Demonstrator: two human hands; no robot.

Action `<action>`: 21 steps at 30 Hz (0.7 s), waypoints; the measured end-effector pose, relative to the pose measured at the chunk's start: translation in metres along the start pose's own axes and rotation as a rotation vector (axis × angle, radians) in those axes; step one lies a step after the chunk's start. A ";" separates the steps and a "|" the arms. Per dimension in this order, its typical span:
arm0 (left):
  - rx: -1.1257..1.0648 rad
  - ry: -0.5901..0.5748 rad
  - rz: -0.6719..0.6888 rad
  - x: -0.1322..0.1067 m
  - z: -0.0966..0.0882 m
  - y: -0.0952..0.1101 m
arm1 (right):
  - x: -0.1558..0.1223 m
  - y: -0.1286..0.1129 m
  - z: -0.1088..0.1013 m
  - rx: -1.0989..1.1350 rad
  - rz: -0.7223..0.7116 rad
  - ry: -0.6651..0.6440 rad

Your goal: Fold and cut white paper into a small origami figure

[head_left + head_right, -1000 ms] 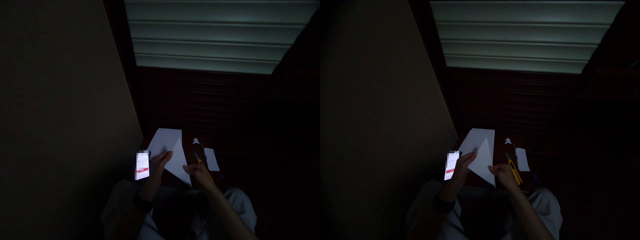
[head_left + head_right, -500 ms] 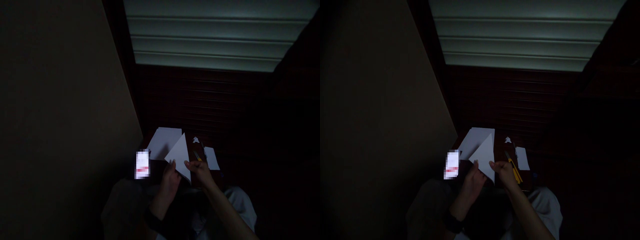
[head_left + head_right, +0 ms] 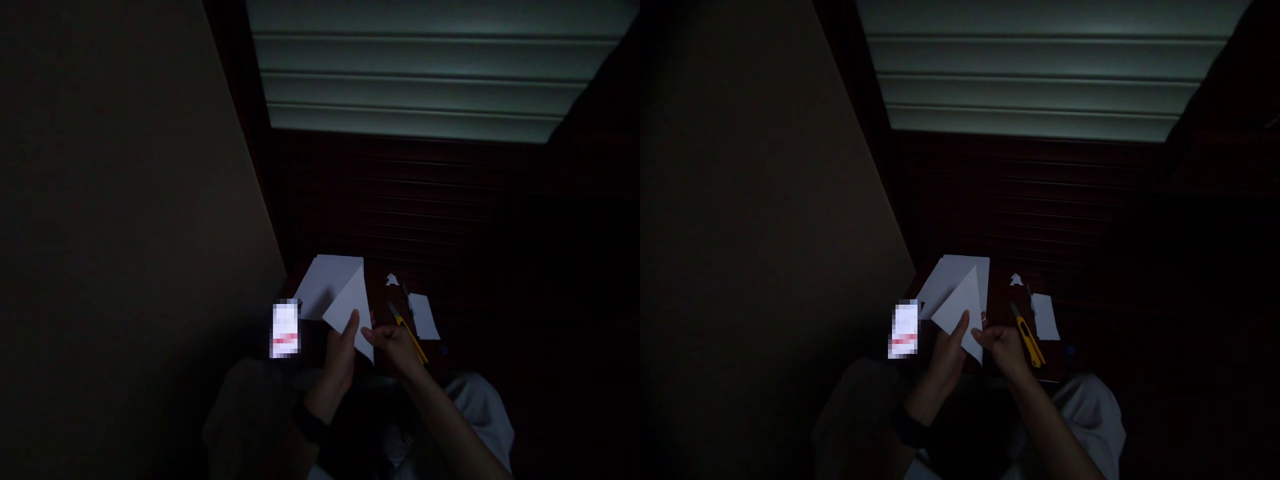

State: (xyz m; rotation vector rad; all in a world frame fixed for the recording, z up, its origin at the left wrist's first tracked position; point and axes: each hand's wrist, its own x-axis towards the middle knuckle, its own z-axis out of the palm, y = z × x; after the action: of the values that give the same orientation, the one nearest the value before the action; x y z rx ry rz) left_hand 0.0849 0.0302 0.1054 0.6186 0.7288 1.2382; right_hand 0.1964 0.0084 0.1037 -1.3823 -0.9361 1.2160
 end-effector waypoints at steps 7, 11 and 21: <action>0.022 0.016 0.005 0.003 0.003 0.003 | 0.005 0.009 0.001 0.049 0.032 -0.034; 0.020 0.012 0.021 0.003 0.006 0.008 | 0.005 0.012 -0.001 0.037 0.046 -0.022; -0.077 -0.072 -0.049 -0.003 0.003 0.003 | 0.001 -0.004 0.002 0.038 0.006 -0.047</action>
State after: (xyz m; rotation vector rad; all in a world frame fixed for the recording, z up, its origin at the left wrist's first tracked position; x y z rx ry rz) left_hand 0.0848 0.0275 0.1101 0.5759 0.6296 1.1872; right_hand 0.1948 0.0107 0.1075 -1.3325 -0.9380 1.2692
